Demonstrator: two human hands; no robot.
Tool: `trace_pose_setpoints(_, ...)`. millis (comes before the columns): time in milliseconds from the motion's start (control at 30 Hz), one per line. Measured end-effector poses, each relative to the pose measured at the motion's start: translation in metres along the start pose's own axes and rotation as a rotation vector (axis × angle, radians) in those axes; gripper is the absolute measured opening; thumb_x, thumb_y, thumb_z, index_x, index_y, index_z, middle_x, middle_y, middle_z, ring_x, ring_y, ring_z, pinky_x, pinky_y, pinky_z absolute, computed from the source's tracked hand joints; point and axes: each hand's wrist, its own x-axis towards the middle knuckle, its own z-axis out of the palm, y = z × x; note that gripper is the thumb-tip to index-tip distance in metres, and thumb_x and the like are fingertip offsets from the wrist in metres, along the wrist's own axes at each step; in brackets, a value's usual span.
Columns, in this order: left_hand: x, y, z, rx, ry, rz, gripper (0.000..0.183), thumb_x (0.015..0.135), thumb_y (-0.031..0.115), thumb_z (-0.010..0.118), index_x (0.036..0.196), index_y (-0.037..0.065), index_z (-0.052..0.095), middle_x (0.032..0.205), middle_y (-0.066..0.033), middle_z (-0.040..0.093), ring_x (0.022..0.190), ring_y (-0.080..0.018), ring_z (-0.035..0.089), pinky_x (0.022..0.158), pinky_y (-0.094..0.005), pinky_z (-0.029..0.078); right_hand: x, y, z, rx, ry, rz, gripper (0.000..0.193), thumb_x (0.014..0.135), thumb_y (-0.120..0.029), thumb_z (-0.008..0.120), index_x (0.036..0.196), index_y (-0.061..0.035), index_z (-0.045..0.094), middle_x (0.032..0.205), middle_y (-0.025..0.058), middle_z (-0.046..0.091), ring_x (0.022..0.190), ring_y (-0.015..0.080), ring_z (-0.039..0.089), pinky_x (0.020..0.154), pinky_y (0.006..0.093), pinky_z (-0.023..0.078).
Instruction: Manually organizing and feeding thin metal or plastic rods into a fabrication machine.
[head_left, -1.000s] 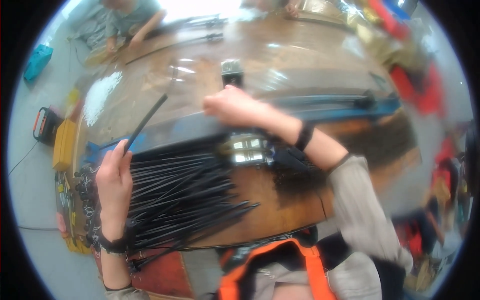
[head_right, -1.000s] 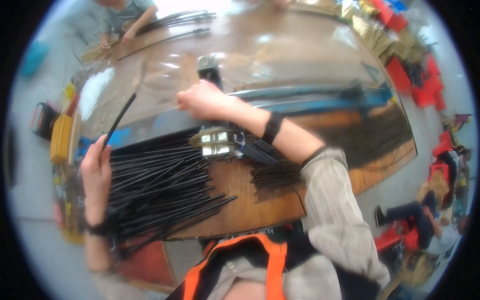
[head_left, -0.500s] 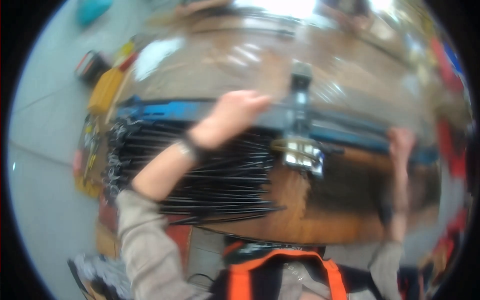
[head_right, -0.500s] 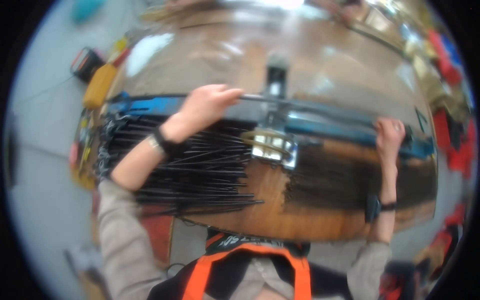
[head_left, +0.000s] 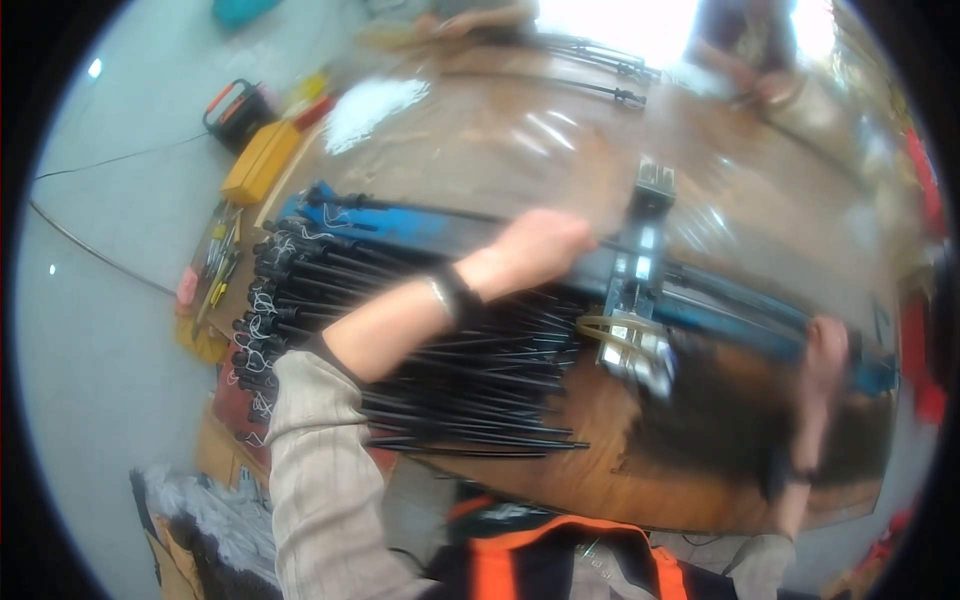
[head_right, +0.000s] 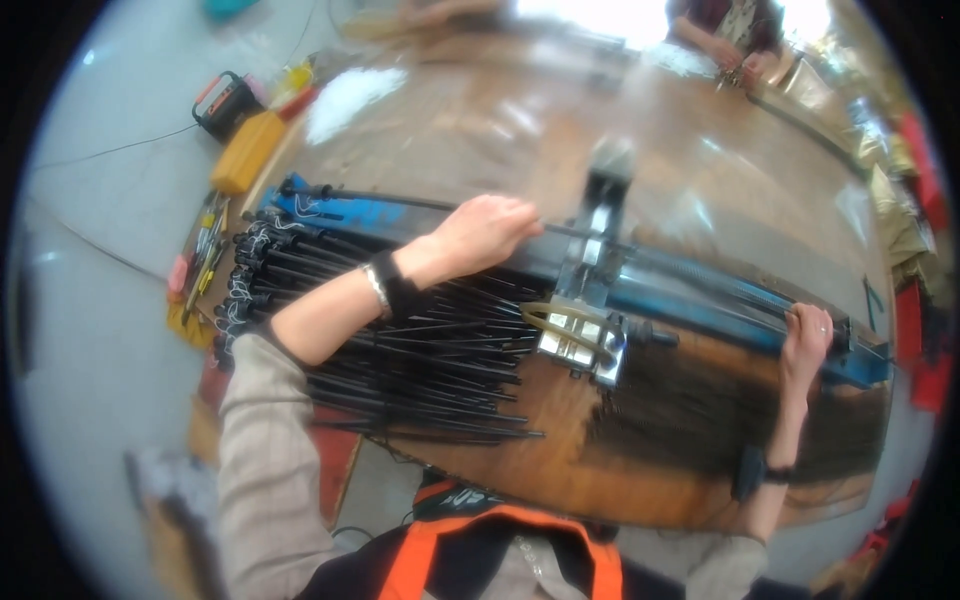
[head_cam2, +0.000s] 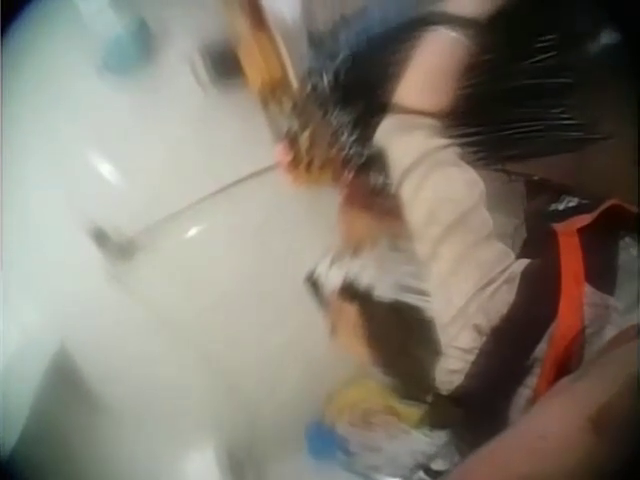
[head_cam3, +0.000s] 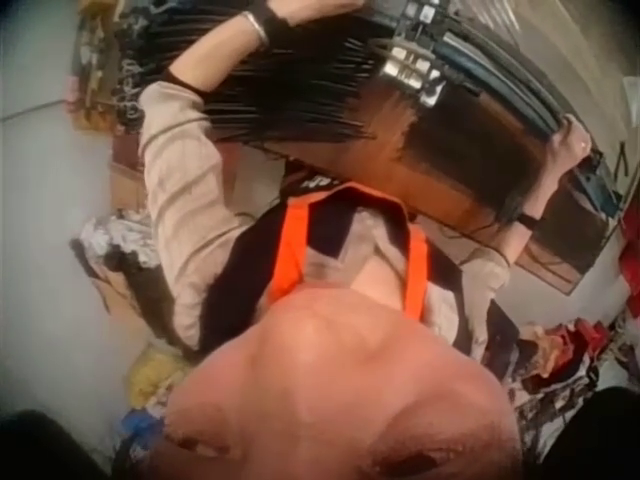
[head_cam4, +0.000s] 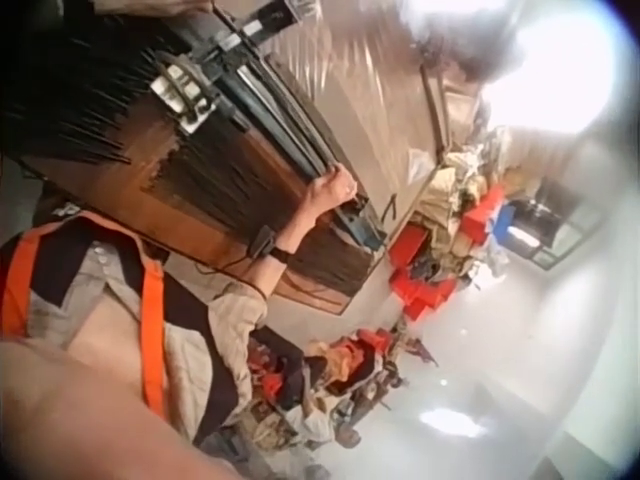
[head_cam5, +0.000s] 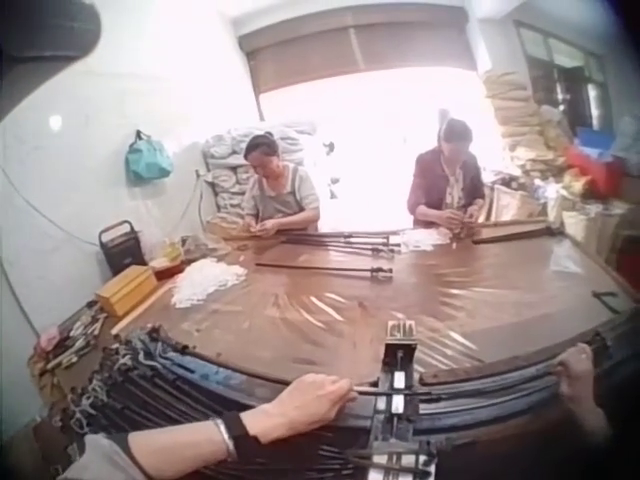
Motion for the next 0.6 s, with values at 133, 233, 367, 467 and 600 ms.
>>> trace_pose_setpoints(133,0.008,0.002,0.003,0.008,-0.016,0.054,0.022,0.096,0.021,0.057,0.083,0.004,0.058,0.079,-0.0186,0.064,0.078,-0.0393,0.063,0.067,-0.0484,0.050,-0.020,0.030,0.007,-0.052,0.121,-0.076,0.021,0.089,-0.003,0.062,0.109,-0.0047,0.066,0.107,0.0098,0.068,0.111,0.0305,0.060,0.104,0.0429,0.040)
trace_pose_setpoints(233,0.002,0.007,0.008,0.046,0.018,-0.097,0.021,0.095,0.022,0.057,0.083,0.005,0.059,0.077,-0.0188,0.064,0.076,-0.0406,0.063,0.064,-0.0493,0.049,-0.010,-0.060,0.002,-0.031,0.173,-0.240,0.025,0.085,0.000,0.065,0.110,-0.0050,0.070,0.110,0.0114,0.069,0.111,0.0310,0.061,0.102,0.0445,0.041)
trace_pose_setpoints(367,0.006,0.019,0.008,0.114,0.043,-0.146,0.020,0.095,0.023,0.056,0.085,0.006,0.060,0.077,-0.0197,0.064,0.076,-0.0427,0.062,0.064,-0.0500,0.049,-0.050,-0.102,0.002,0.038,0.097,-0.216,0.020,0.082,-0.003,0.070,0.102,-0.0056,0.072,0.098,0.0087,0.072,0.100,0.0276,0.064,0.091,0.0418,0.042)
trace_pose_setpoints(467,0.012,0.023,0.006,0.094,0.004,-0.194,0.021,0.096,0.023,0.055,0.086,0.006,0.059,0.080,-0.0208,0.065,0.078,-0.0433,0.062,0.066,-0.0505,0.049,-0.055,-0.119,0.001,0.105,0.050,-0.183,0.021,0.082,-0.009,0.073,0.103,-0.0065,0.071,0.088,0.0056,0.071,0.092,0.0262,0.063,0.084,0.0390,0.038)
trace_pose_setpoints(600,0.012,0.020,0.006,0.088,-0.028,-0.198,0.021,0.097,0.024,0.054,0.088,0.005,0.059,0.080,-0.0213,0.064,0.079,-0.0438,0.062,0.067,-0.0506,0.048,-0.054,-0.134,0.006,0.185,-0.039,-0.142,0.026,0.082,-0.012,0.075,0.107,-0.0063,0.070,0.085,0.0064,0.069,0.089,0.0269,0.062,0.084,0.0396,0.036)
